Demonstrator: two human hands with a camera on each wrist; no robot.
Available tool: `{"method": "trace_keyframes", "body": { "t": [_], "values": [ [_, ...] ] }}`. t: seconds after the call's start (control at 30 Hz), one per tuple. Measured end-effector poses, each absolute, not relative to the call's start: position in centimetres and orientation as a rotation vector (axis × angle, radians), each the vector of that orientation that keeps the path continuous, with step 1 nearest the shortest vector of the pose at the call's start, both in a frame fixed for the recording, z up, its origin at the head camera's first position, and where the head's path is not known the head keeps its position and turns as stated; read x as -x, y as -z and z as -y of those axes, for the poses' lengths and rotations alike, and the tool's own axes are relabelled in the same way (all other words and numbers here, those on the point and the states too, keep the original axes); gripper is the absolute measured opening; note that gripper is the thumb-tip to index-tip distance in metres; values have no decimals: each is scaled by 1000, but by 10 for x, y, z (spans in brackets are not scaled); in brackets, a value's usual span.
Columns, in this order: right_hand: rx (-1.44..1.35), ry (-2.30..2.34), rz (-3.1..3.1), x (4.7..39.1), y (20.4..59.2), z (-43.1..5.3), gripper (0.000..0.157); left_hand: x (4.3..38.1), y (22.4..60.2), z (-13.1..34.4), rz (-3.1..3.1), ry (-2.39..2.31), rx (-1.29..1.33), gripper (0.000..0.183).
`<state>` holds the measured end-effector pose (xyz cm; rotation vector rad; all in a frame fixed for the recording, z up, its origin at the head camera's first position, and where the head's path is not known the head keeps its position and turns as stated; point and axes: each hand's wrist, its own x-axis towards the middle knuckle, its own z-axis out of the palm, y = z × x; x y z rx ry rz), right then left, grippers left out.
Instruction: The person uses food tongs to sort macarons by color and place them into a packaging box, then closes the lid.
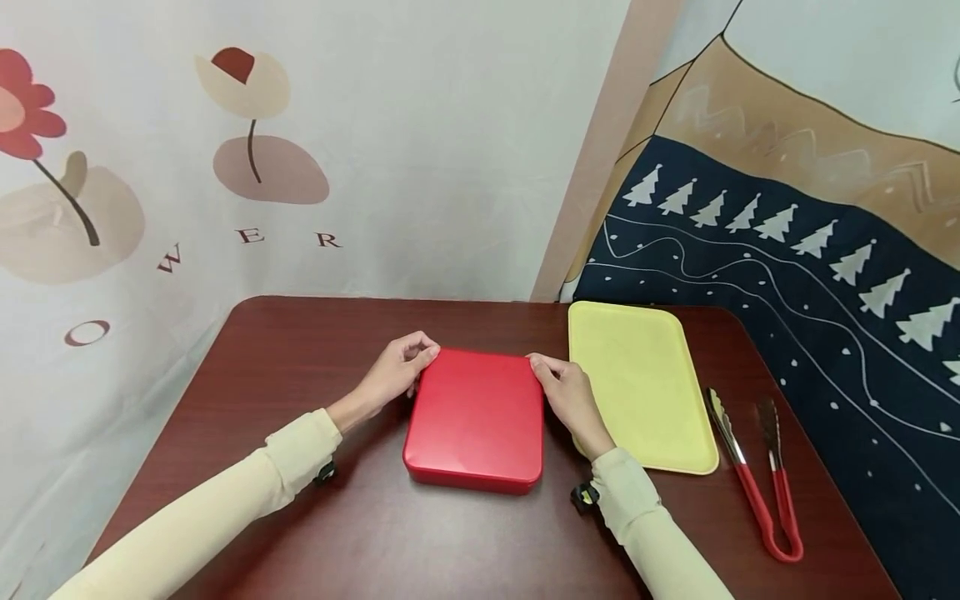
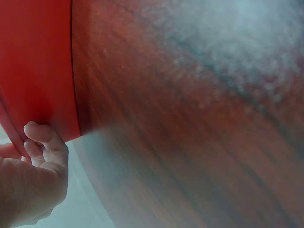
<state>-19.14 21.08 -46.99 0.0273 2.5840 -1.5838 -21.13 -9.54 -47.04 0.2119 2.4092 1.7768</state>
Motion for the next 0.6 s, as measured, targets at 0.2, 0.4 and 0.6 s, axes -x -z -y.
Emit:
{"method": "trace_keyframes", "body": {
  "t": [0.2,0.4,0.6],
  "values": [
    [-41,1546,-2570,192,473,-212,42,213,472,95,-2380,-1743,-180,12],
    [48,1484,-2674,192,478,-205,46,211,472,106,-2378,-1726,-172,20],
    [107,1364,-2773,185,478,-210,45,201,474,113,-2522,-1634,-369,34]
  ]
}}
